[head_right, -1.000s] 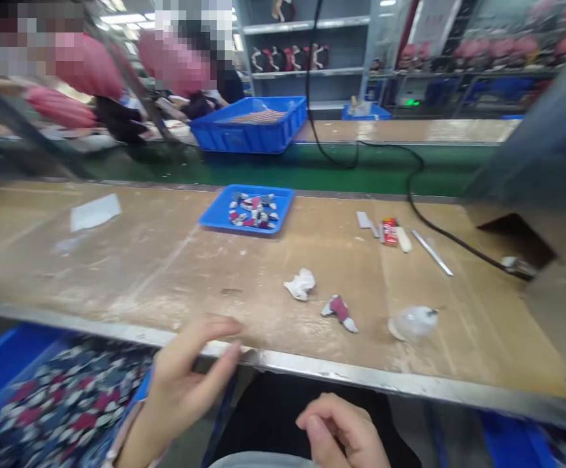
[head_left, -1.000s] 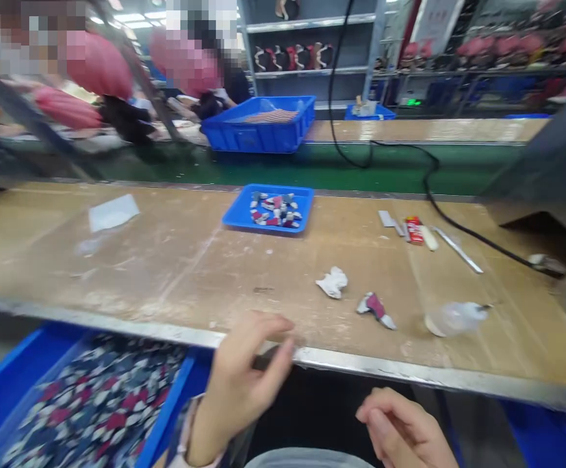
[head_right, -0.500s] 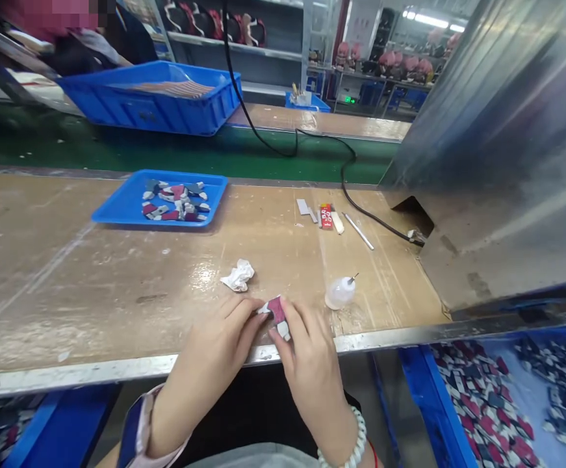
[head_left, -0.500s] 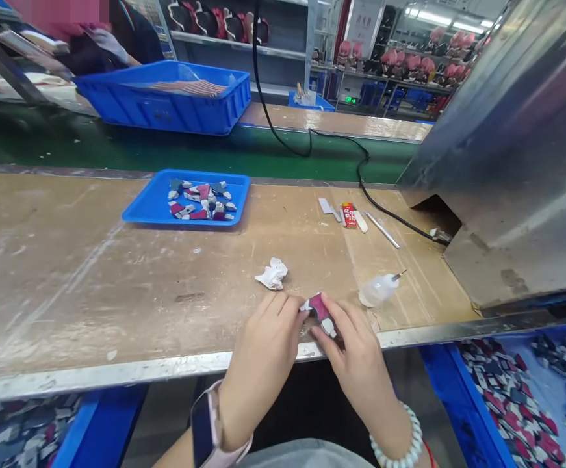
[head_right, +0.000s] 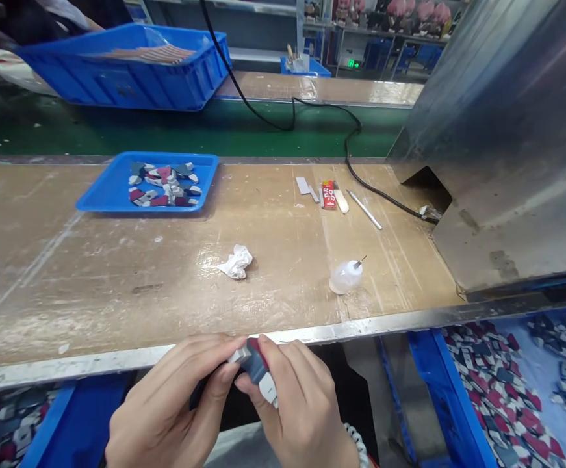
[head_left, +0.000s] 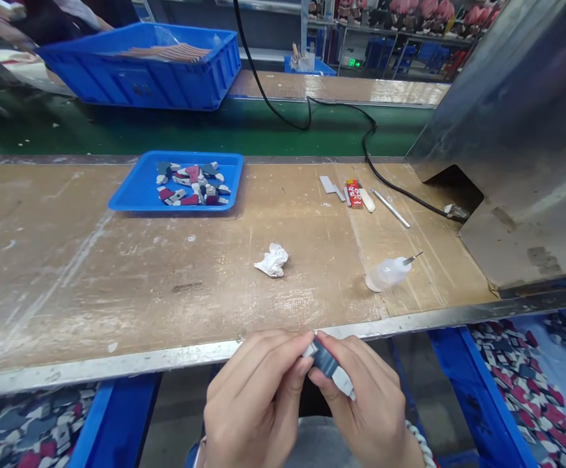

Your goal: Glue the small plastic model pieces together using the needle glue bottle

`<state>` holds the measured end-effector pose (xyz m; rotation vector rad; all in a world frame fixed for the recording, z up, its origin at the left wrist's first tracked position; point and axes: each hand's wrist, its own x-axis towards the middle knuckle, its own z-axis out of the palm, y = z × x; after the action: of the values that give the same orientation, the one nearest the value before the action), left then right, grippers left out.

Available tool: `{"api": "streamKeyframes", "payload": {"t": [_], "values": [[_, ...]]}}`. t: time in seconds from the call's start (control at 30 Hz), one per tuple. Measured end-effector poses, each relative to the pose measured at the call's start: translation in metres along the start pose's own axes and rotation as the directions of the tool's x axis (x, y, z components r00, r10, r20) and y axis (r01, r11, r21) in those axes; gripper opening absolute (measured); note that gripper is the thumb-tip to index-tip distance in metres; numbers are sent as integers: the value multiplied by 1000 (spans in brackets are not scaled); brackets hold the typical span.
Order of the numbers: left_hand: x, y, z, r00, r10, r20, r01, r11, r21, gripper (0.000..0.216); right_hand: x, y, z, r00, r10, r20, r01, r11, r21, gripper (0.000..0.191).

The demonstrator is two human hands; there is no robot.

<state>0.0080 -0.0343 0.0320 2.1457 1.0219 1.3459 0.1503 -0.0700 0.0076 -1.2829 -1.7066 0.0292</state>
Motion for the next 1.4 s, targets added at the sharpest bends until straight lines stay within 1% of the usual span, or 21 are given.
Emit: {"api": "streamKeyframes", "payload": {"t": [0.13,0.23,0.27,0.37,0.43,0.47,0.5,0.57,0.6,0.63,0.7,0.77,0.83,0.9,0.93,1.0,1.07,1.13,1.2,1.3,1.4], "values": [[-3,-2,5,1000,18,0,-18,1000,0,23,-1,5,2,999,30,24,-31,999,38,24],[-1,-13,7,997,14,71,-14,1000,7,22,0,11,3,997,51,63,-53,998,24,24],[2,-19,6,995,20,97,-22,1000,18,22,0,14,3,995,52,88,-53,999,7,27],[12,-38,4,983,57,176,-73,993,87,22,-6,25,-8,990,67,128,-64,998,-29,49],[19,-47,2,968,45,247,-75,991,114,21,-15,38,-20,985,162,56,-159,985,-61,51],[21,-50,2,958,27,286,-61,992,110,20,-19,45,-27,969,247,-14,-247,965,-84,46],[22,-51,2,948,4,320,-37,995,98,18,-22,53,-34,935,340,-95,-349,931,-102,43],[21,-50,4,940,-37,339,9,996,85,15,-23,69,-44,845,495,-201,-519,850,-91,52],[20,-48,5,943,-53,330,25,996,89,16,-20,76,-47,812,543,-211,-568,819,-78,62],[18,-46,7,946,-71,316,42,994,98,17,-15,81,-49,795,576,-188,-596,801,-65,72],[15,-42,9,955,-98,280,67,991,119,20,-1,90,-47,783,613,-105,-620,782,-62,84],[12,-40,11,959,-111,259,80,989,125,23,14,95,-42,767,641,-19,-640,763,-90,77],[11,-41,12,962,-120,243,90,987,133,29,25,97,-35,750,660,47,-651,749,-127,60],[11,-44,15,973,-121,198,83,979,188,30,28,98,-29,746,661,88,-645,749,-152,47],[10,-46,16,980,-115,163,75,970,231,29,26,98,-28,751,655,82,-642,754,-135,45],[9,-50,20,993,-82,89,51,950,309,24,20,97,-28,764,645,33,-645,764,-9,48],[9,-53,23,997,-52,53,31,939,343,18,11,95,-32,765,644,3,-631,748,203,52],[8,-53,24,998,-19,53,0,938,348,13,4,92,-38,764,646,-5,-599,711,368,48],[8,-52,25,998,27,60,-47,933,357,15,3,88,-43,748,664,-29,-572,666,479,37],[6,-52,24,995,82,60,-98,929,356,24,11,83,-45,686,726,-43,-530,539,654,31],[2,-53,22,994,96,59,-110,936,334,34,22,80,-40,591,806,37,-524,349,777,30]]}}
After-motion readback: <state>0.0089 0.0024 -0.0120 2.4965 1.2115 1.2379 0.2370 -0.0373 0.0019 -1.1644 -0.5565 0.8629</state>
